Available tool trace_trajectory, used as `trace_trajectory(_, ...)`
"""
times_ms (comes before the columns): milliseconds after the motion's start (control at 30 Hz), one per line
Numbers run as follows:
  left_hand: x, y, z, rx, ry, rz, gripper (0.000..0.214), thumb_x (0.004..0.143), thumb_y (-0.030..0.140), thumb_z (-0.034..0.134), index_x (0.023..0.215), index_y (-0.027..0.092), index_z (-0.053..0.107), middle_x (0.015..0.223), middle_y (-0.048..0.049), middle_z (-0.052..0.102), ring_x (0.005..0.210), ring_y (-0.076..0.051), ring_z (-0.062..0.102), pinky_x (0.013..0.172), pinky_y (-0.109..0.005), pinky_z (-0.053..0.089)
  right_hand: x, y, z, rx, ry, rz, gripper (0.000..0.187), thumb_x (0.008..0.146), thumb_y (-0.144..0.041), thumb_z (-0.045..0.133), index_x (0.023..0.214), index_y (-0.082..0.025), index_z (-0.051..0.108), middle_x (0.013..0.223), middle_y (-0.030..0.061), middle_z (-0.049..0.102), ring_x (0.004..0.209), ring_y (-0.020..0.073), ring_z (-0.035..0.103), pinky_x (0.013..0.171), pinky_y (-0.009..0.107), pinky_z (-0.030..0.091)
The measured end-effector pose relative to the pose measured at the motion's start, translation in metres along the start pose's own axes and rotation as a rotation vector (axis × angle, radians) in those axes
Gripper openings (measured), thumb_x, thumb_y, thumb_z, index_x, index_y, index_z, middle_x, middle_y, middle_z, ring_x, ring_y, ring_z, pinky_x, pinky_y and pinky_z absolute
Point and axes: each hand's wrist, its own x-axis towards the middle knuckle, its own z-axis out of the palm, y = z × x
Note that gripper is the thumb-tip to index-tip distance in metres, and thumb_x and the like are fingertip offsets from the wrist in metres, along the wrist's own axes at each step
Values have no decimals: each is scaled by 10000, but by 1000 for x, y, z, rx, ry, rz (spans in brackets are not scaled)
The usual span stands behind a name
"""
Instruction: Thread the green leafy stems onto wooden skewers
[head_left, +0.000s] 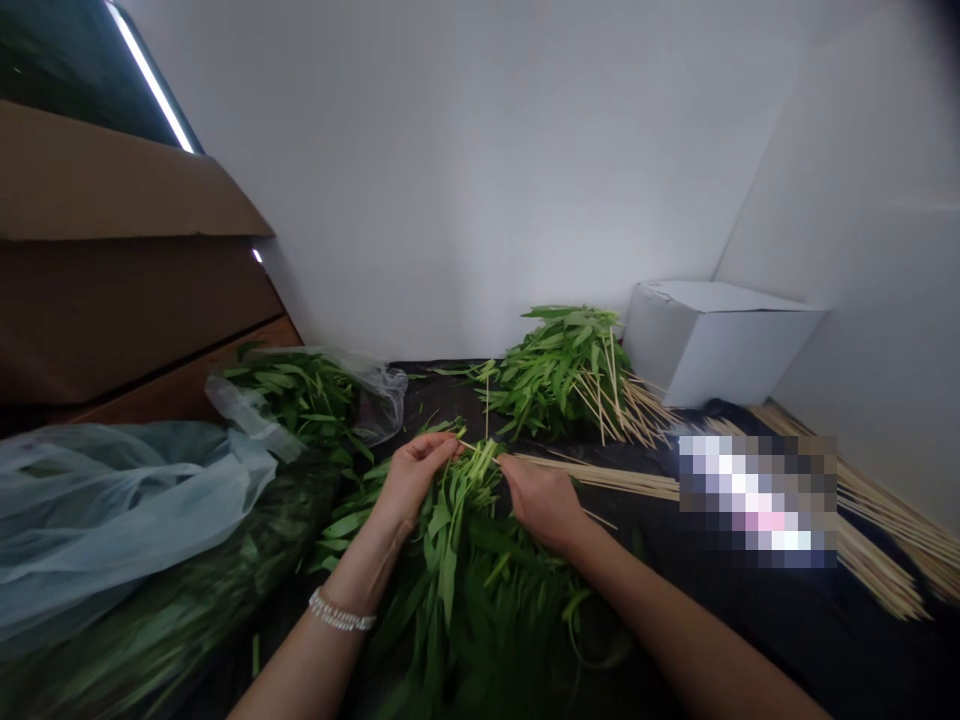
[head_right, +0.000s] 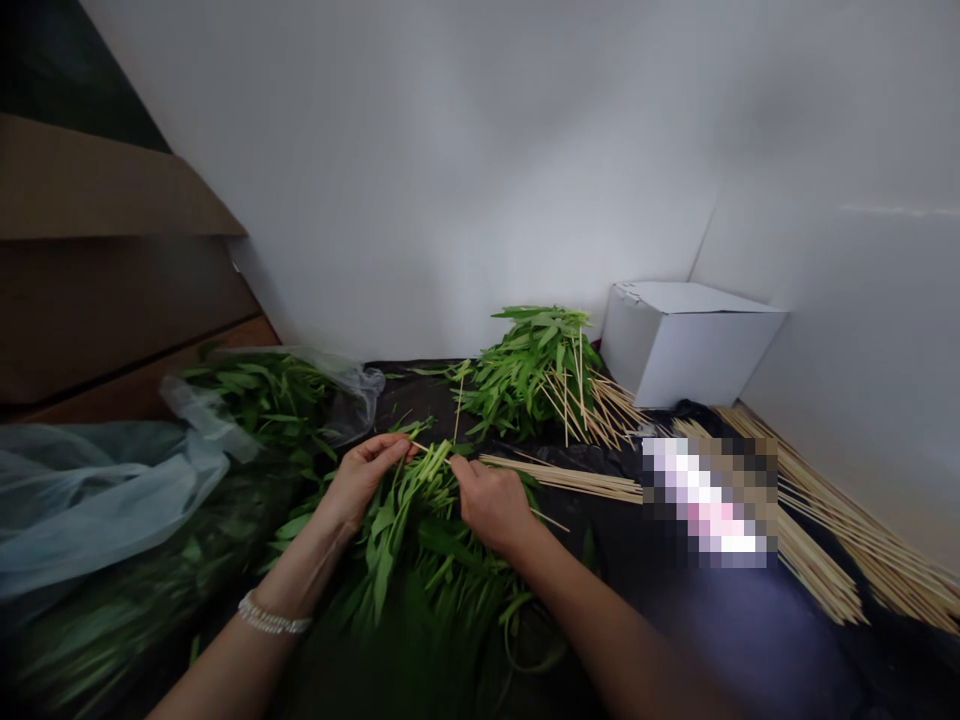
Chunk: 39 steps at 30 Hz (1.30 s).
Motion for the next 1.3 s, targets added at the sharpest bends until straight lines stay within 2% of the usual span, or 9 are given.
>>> trace_trajectory(233, -2, 1, 3, 14, -7, -35, 315, 562, 361, 855, 765, 147, 744, 753, -54, 749, 663, -144, 661, 708, -259, 515, -1, 0, 3, 8, 13, 0, 300, 908, -147, 383, 1130, -182, 582, 829, 39, 684, 679, 156, 625, 559, 261, 344)
trace_trajectory(500, -6, -1, 11, 97, -68, -7, 321, 516, 383, 863, 702, 150, 742, 683, -36, 730, 607, -151, 638, 641, -252, 491, 1, -3, -2, 24, -24, 5, 314, 903, -144, 399, 1160, -184, 575, 850, 44, 694, 703, 154, 640, 578, 245, 387)
trace_trajectory(700, -3, 0, 6, 102, -1, 59, 319, 548, 384, 851, 733, 153, 731, 699, -27, 724, 612, -134, 629, 642, -230, 484, 4, 2, -2, 17, -14, 24, 303, 986, -253, 321, 1168, -193, 557, 905, 63, 690, 745, 148, 643, 597, 230, 387)
trace_trajectory(800, -1, 3, 2, 59, 30, 51, 383, 584, 411, 829, 851, 157, 725, 703, -21, 716, 575, -124, 617, 589, -218, 475, 6, 10, -1, 30, 7, 67, 298, 991, -254, 303, 1081, -188, 579, 888, 62, 683, 732, 148, 635, 599, 226, 376)
trace_trajectory(900, 0, 3, -1, 12, 13, 5, 443, 654, 473, 765, 961, 160, 706, 692, -24, 705, 540, -126, 603, 530, -215, 454, 7, 21, -4, 151, 111, 154, 278, 983, -240, 297, 1017, -184, 567, 826, 43, 671, 712, 150, 628, 622, 228, 381)
trace_trajectory(967, 0, 2, -1, 60, -20, 10, 385, 681, 482, 734, 881, 154, 710, 650, -15, 684, 515, -115, 571, 502, -202, 424, 8, 28, -6, 287, 225, 237, 278, 986, -265, 278, 1027, -186, 541, 775, 20, 657, 681, 145, 618, 644, 233, 394)
trace_trajectory(1067, 0, -3, 0, 265, -112, 74, 309, 667, 458, 733, 717, 155, 698, 590, -1, 645, 499, -109, 519, 485, -198, 379, 10, 35, -12, 465, 387, 345, 278, 986, -317, 267, 1031, -192, 511, 710, -4, 629, 640, 144, 602, 659, 245, 412)
trace_trajectory(1167, -1, -8, 2, 474, -213, 134, 288, 710, 451, 674, 701, 164, 698, 595, -10, 644, 518, -130, 510, 510, -221, 367, 12, 36, -18, 593, 498, 431, 272, 978, -359, 275, 991, -202, 497, 671, -15, 609, 602, 145, 584, 628, 252, 420)
trace_trajectory(1300, -2, -11, -1, 793, -170, 250, 291, 744, 446, 624, 626, 185, 680, 552, 1, 603, 515, -139, 477, 511, -236, 308, 11, 35, -22, 673, 560, 525, 243, 950, -380, 317, 927, -217, 496, 663, -22, 588, 563, 145, 543, 566, 255, 407)
